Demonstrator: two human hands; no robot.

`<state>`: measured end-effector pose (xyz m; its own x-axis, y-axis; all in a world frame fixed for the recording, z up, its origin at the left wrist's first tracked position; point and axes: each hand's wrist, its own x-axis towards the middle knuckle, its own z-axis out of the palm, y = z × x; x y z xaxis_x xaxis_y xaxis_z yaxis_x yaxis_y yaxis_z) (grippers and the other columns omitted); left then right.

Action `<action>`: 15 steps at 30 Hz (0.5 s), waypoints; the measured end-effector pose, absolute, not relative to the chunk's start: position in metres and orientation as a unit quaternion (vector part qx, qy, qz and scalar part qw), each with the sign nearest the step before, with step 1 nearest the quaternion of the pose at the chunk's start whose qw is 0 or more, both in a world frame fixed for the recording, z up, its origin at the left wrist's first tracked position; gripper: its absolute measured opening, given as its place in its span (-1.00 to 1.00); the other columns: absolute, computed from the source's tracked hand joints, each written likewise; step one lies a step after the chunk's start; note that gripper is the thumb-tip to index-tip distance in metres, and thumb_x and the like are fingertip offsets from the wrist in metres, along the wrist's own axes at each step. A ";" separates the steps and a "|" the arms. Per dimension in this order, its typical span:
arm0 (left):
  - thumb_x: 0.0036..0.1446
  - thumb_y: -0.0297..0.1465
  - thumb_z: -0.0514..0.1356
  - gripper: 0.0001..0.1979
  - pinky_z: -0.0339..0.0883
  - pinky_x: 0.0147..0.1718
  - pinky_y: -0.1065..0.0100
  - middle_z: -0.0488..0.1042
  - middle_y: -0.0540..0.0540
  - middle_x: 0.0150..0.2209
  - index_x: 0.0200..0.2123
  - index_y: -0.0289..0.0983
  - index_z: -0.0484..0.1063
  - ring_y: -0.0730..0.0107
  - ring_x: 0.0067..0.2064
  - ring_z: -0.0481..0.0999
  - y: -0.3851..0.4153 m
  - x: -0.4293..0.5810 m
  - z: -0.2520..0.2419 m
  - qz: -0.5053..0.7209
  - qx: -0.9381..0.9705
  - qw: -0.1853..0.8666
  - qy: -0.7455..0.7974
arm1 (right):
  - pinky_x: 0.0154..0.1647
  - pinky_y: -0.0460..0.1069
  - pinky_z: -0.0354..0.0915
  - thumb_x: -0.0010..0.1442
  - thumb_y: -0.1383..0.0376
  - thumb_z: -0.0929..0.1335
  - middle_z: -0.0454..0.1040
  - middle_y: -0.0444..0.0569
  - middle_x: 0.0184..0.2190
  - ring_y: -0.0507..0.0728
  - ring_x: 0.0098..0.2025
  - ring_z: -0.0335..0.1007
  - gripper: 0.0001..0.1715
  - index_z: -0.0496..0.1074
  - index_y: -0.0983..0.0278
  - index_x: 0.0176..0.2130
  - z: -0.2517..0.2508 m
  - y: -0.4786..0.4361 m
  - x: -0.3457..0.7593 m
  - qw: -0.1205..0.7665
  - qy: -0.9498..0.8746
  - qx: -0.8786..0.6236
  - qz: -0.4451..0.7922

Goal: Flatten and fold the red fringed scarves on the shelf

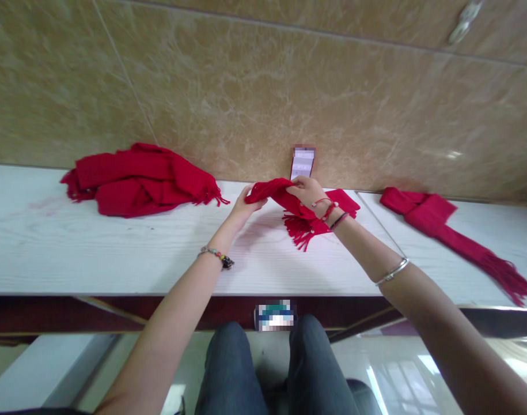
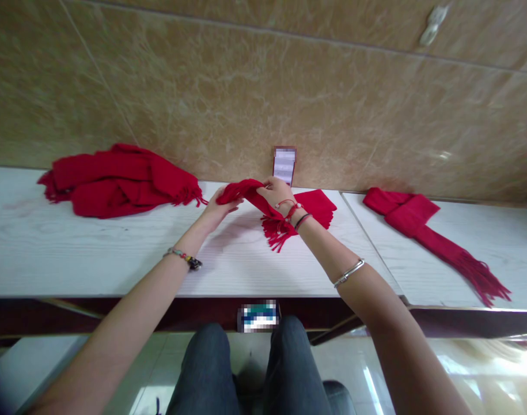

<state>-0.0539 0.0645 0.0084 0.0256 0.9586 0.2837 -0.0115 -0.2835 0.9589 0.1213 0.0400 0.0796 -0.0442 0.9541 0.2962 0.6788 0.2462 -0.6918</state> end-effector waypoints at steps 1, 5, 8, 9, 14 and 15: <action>-0.12 -0.43 0.25 -0.43 0.37 -0.17 0.33 0.44 -0.07 -0.04 0.02 -0.18 0.22 0.40 -0.09 0.48 0.066 -0.051 0.010 0.565 0.555 0.454 0.408 | -0.35 -0.07 0.27 0.05 0.31 0.32 0.43 -0.14 -0.51 0.03 -0.40 0.36 -0.85 0.44 0.33 -0.34 0.081 0.041 0.123 0.361 -0.705 -0.584 0.179; -0.10 -0.51 0.19 -0.35 0.35 -0.15 0.38 0.44 -0.04 -0.05 0.12 -0.14 0.13 0.47 -0.10 0.48 0.071 -0.047 0.025 0.580 0.546 0.472 0.378 | -0.32 -0.06 0.27 -0.01 0.33 0.37 0.47 -0.12 -0.45 0.04 -0.38 0.37 -0.79 0.46 0.31 -0.29 0.088 0.036 0.126 0.329 -0.743 -0.569 0.128; -0.07 -0.48 0.20 -0.33 0.36 -0.16 0.36 0.48 -0.04 -0.13 0.15 -0.17 0.10 0.44 -0.16 0.51 0.077 -0.047 0.039 0.569 0.576 0.463 0.360 | -0.30 -0.07 0.26 -0.01 0.32 0.38 0.50 -0.11 -0.41 0.04 -0.37 0.37 -0.72 0.47 0.30 -0.22 0.100 0.025 0.127 0.325 -0.785 -0.522 0.076; -0.05 -0.47 0.20 -0.34 0.37 -0.17 0.34 0.48 -0.04 -0.15 0.15 -0.18 0.10 0.42 -0.17 0.51 0.079 -0.046 0.044 0.567 0.584 0.461 0.354 | -0.30 -0.07 0.26 0.00 0.31 0.37 0.50 -0.10 -0.41 0.04 -0.36 0.37 -0.73 0.48 0.30 -0.23 0.104 0.022 0.128 0.322 -0.798 -0.506 0.057; 0.02 -0.44 0.21 -0.39 0.39 -0.18 0.20 0.47 -0.04 -0.24 0.15 -0.18 0.11 0.28 -0.17 0.52 0.110 -0.019 0.075 0.561 0.639 0.401 0.341 | -0.34 -0.10 0.24 0.01 0.30 0.35 0.44 -0.12 -0.54 0.03 -0.42 0.34 -0.84 0.50 0.33 -0.38 0.125 0.025 0.152 0.344 -0.783 -0.518 -0.005; 0.05 -0.45 0.20 -0.40 0.39 -0.17 0.18 0.46 -0.03 -0.25 0.16 -0.18 0.10 0.27 -0.17 0.52 0.119 -0.009 0.082 0.561 0.650 0.385 0.338 | -0.38 -0.11 0.24 0.00 0.30 0.35 0.41 -0.13 -0.57 0.02 -0.44 0.33 -0.85 0.50 0.33 -0.39 0.127 0.030 0.161 0.366 -0.762 -0.534 0.000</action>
